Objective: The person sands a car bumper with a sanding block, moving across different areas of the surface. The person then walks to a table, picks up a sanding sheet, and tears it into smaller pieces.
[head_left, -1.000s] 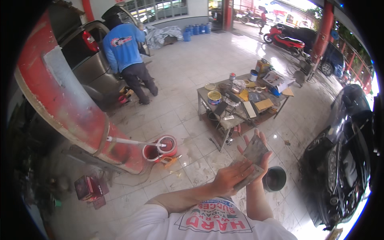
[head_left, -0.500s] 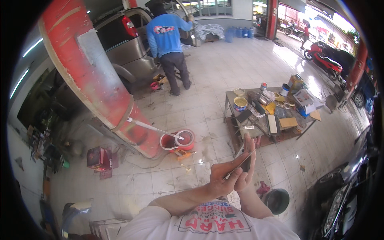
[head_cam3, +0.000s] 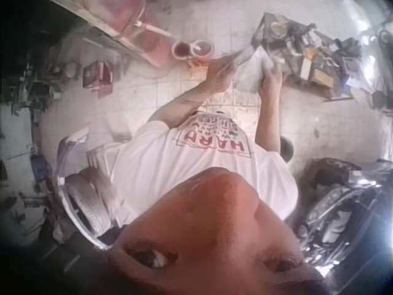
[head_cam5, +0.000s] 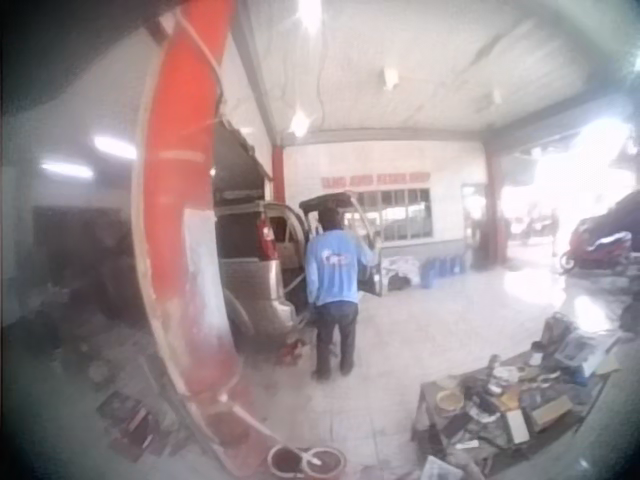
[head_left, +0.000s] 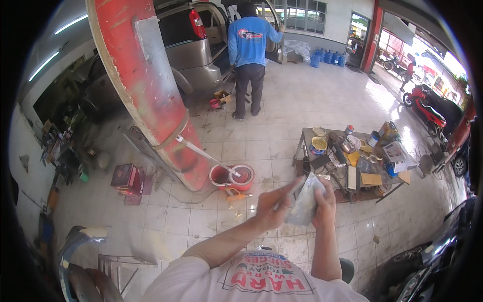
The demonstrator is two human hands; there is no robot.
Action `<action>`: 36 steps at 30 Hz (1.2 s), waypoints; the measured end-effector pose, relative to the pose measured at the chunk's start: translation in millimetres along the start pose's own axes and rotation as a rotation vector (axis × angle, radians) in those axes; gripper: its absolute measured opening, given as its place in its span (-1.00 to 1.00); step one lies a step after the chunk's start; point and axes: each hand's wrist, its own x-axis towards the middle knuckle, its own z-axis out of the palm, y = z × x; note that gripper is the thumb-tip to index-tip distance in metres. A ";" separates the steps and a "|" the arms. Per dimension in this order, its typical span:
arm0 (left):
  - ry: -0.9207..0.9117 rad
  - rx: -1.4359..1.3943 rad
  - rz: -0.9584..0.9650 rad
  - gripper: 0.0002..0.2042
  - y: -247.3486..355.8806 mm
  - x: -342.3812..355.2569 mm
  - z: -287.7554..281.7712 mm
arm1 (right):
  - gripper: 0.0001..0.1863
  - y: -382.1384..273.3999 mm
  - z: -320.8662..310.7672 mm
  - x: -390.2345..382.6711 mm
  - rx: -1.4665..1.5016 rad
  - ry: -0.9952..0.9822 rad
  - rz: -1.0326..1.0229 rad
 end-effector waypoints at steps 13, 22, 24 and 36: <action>-0.696 0.343 0.580 -0.39 -30.6 -23.0 3.6 | -0.33 76.8 -13.4 19.6 1.132 -0.309 0.633; -0.309 0.114 0.202 -0.50 -20.1 -0.5 1.2 | -0.22 97.0 12.7 8.3 0.715 -0.186 -0.055; -0.259 0.054 0.121 -0.55 -21.2 6.0 -3.9 | -0.21 91.5 18.3 -1.4 0.064 -0.013 -0.089; 0.788 -0.589 -0.682 -0.52 -177.1 26.1 -99.1 | -0.63 31.4 12.6 -38.7 -0.509 0.339 -0.041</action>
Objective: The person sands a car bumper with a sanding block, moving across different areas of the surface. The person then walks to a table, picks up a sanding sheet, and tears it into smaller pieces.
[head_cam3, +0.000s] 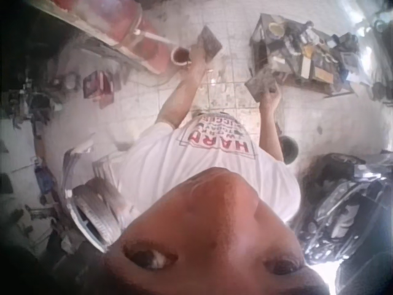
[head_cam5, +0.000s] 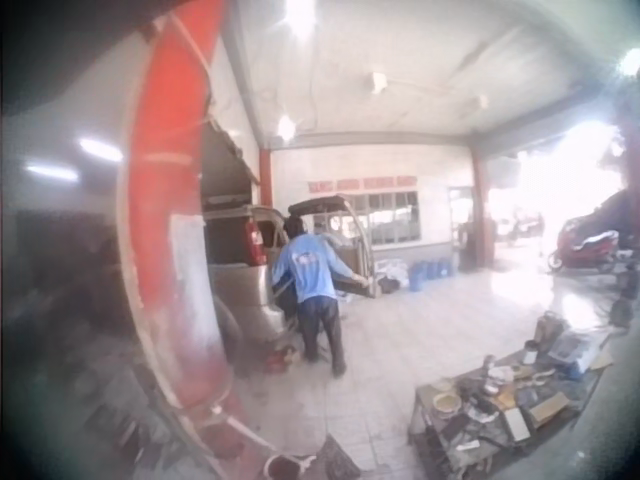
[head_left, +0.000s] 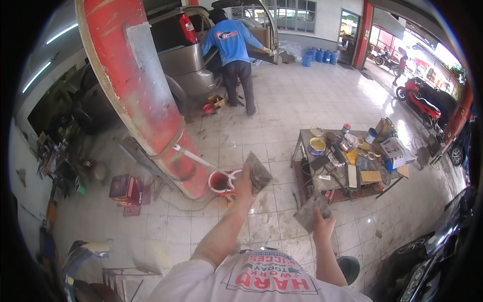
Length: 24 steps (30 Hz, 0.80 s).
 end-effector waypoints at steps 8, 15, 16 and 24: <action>-0.219 -0.059 -0.842 -0.49 -71.4 -81.1 -34.7 | -0.54 2.4 47.4 -32.0 -0.424 -0.273 -1.022; -0.135 0.309 -0.839 -0.66 -18.9 -111.1 -90.1 | -0.61 108.3 -3.3 15.0 -0.777 -0.373 -0.015; -0.042 0.160 -0.816 -0.64 -14.7 -107.0 -95.1 | -0.60 111.4 -8.2 12.9 -0.762 -0.346 0.019; 0.022 -0.168 -0.281 -0.62 2.0 -85.3 -82.7 | -0.74 60.7 21.8 -14.9 -0.311 -0.434 -0.004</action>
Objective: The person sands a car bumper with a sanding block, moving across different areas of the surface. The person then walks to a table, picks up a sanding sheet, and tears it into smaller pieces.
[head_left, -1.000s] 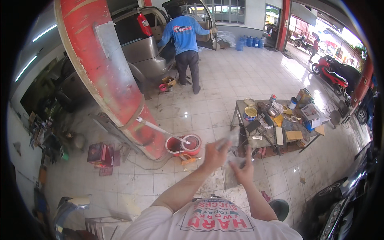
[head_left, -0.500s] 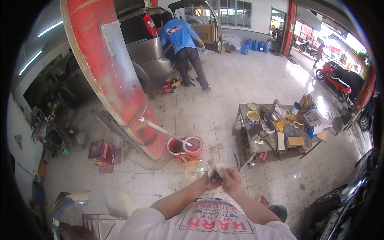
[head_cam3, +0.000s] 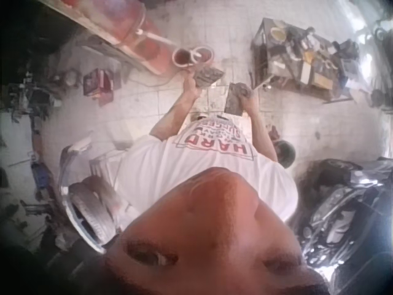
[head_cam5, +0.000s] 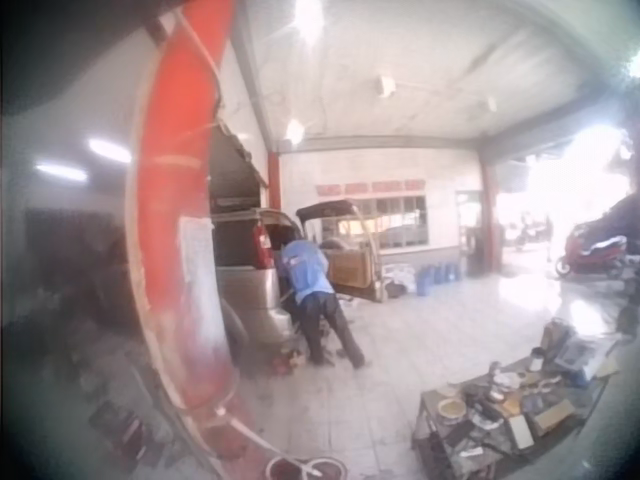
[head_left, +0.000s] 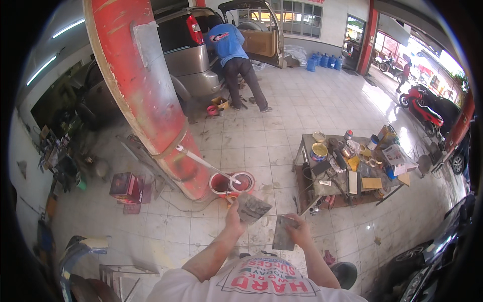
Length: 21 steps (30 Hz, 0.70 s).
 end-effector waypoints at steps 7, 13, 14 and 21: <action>0.248 0.646 0.002 -0.50 -40.6 -8.2 8.4 | -0.74 -15.5 5.0 1.5 0.286 -0.056 0.205; -0.166 0.471 -0.106 -0.60 -46.6 -8.0 -22.1 | -0.67 -21.9 4.7 1.8 0.186 0.021 0.291; -0.083 0.570 0.002 -0.63 -38.8 -3.8 -27.5 | -0.68 -23.8 2.8 3.2 0.102 0.063 0.226; 0.063 0.736 0.296 -0.79 31.8 15.4 -29.2 | -0.71 -36.2 4.9 5.7 -0.346 -0.115 0.017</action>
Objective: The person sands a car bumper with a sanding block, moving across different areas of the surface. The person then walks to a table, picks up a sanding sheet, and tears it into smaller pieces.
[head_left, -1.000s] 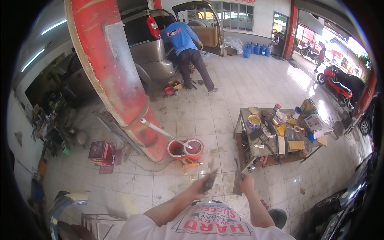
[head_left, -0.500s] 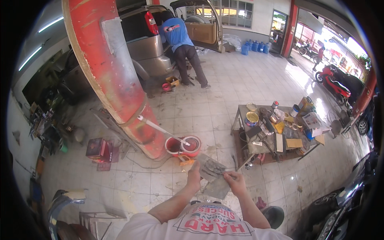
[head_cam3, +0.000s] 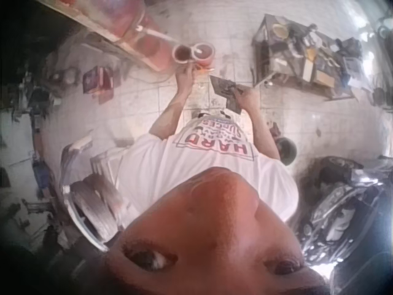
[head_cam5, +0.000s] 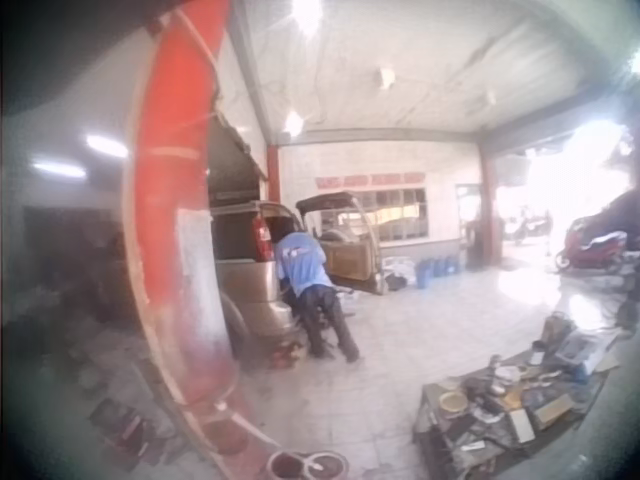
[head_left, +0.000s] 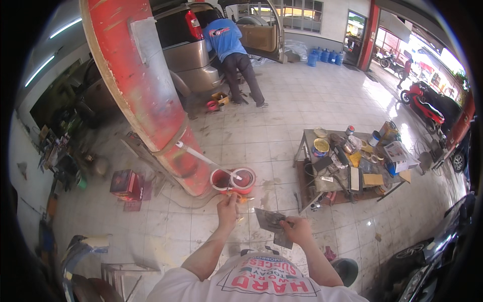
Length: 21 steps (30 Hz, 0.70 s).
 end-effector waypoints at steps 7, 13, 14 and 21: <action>-0.367 0.588 1.118 -0.83 36.4 -41.3 72.0 | -0.69 -18.6 26.4 -0.9 -0.029 -0.091 -0.148; -0.625 0.556 0.460 -0.80 39.5 -44.9 55.8 | -0.76 -21.8 25.6 -2.6 0.192 0.015 -0.070; -0.624 0.591 0.479 -0.80 38.9 -43.1 51.6 | -0.77 -21.8 24.7 -3.7 0.192 0.006 -0.069; -0.665 0.841 0.496 -0.83 39.5 -28.5 5.5 | -0.74 -9.9 8.2 0.0 0.320 0.075 0.073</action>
